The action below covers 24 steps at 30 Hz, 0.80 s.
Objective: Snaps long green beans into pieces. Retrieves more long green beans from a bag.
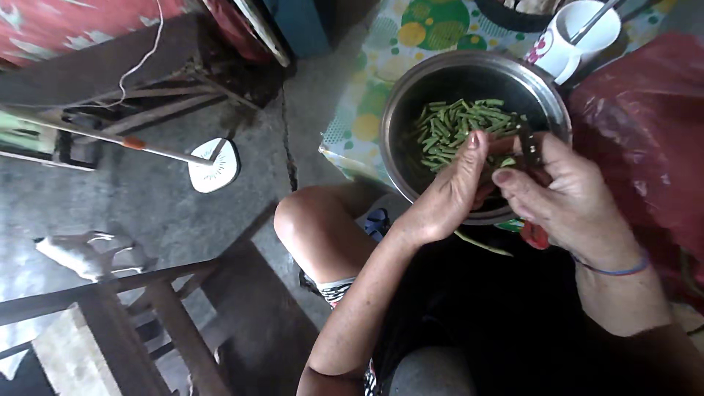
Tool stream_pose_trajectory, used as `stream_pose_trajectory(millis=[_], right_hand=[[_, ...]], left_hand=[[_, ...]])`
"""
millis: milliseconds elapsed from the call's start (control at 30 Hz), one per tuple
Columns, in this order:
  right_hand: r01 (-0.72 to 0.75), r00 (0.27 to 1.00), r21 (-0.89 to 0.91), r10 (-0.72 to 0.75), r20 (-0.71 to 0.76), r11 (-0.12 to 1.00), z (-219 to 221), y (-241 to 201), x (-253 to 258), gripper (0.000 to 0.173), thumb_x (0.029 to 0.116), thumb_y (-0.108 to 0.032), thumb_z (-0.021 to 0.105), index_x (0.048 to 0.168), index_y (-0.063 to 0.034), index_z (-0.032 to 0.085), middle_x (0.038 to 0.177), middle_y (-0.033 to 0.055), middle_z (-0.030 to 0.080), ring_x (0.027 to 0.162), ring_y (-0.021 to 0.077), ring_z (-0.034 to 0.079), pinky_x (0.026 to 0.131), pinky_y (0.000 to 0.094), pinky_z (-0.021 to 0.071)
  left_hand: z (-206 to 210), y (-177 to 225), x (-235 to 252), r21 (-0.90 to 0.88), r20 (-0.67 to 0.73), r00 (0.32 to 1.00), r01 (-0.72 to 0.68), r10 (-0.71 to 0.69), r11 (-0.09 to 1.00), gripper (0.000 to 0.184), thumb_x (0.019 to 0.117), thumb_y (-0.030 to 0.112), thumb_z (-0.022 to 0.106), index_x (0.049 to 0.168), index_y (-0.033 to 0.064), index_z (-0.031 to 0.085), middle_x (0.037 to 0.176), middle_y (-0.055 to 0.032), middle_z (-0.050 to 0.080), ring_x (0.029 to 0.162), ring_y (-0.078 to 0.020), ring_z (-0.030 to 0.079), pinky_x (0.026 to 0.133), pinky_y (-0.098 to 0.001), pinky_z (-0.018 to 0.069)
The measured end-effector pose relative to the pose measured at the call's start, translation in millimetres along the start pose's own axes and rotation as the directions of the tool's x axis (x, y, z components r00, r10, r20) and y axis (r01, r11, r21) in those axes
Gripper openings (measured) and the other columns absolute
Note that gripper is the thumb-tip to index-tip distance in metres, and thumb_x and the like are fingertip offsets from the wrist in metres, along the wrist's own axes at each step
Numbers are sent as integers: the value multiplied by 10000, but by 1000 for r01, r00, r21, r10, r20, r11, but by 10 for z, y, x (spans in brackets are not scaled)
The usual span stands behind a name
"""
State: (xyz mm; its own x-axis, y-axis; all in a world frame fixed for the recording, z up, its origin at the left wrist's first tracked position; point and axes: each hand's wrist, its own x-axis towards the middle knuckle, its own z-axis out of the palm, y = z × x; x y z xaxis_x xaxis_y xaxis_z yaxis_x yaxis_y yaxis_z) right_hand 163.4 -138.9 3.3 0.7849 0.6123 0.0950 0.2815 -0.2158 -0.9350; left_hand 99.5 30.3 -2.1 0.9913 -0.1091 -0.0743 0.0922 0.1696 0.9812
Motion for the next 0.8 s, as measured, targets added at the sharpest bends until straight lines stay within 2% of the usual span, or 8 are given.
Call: stream_pose_trajectory(millis=[67,133,233,333,467,533,600,800], right_hand=[[-17,1000,58,18,-5,998,29,20,10,146,993,-195,647,1135,-161,645,702,-143,559,492,-74,429,444,93,379],[-44,998,101,49,-42,994,-9,22,52,83,1008,-174,628,1090,-176,638,663,-134,538,464,-54,416,416,105,367],[-61,992,117,73,-106,991,-130,8,118,68,1015,-186,625,1079,-173,643,682,-117,554,455,-32,426,402,120,374],[-15,993,14,17,-120,1000,-156,21,118,141,1029,-229,608,1149,-155,623,740,-112,590,477,-39,456,409,110,388],[178,970,-290,-217,-109,940,-192,52,43,483,1090,-438,401,1434,-100,411,848,-55,541,592,-14,468,487,165,409],[287,953,-349,-301,14,892,-170,11,-15,538,1088,-527,351,1439,-128,434,788,-51,534,581,-11,461,491,169,408],[345,936,-444,-337,99,827,-113,5,-61,514,1096,-478,375,1432,-108,495,751,12,552,555,56,498,481,224,446],[359,918,-580,-388,79,732,-23,48,-47,404,1111,-374,402,1270,-33,549,803,103,653,624,167,629,528,319,510]], left_hand=[[-14,26,-2,50,23,1000,10,-11,999,643,1102,423,81,1539,26,336,1192,-66,647,829,-10,585,696,-163,489],[-22,4,-5,91,-10,1000,18,-17,996,522,1123,332,237,1520,15,352,964,-58,627,673,-41,533,591,-187,466],[-53,-21,-68,281,-15,1000,19,-16,960,285,1102,203,414,1224,9,584,748,-11,523,595,-56,481,554,-210,434],[-48,-7,-100,353,-10,1000,29,-27,935,275,1108,170,383,1090,18,612,740,-2,509,590,-51,460,557,-210,419],[-87,-17,-92,129,-4,992,124,-124,984,281,1111,167,343,1028,38,579,659,33,417,526,-32,390,496,-178,354],[-106,23,-110,-18,54,984,171,-170,985,260,1107,145,324,992,70,545,641,69,375,527,-6,365,496,-155,326],[-108,50,-122,-111,114,980,173,-161,979,241,1090,110,333,974,88,542,639,85,394,532,13,370,497,-139,323],[-100,26,-166,-118,177,983,60,-39,991,224,1089,125,327,952,110,504,669,97,405,565,27,386,525,-128,335]])
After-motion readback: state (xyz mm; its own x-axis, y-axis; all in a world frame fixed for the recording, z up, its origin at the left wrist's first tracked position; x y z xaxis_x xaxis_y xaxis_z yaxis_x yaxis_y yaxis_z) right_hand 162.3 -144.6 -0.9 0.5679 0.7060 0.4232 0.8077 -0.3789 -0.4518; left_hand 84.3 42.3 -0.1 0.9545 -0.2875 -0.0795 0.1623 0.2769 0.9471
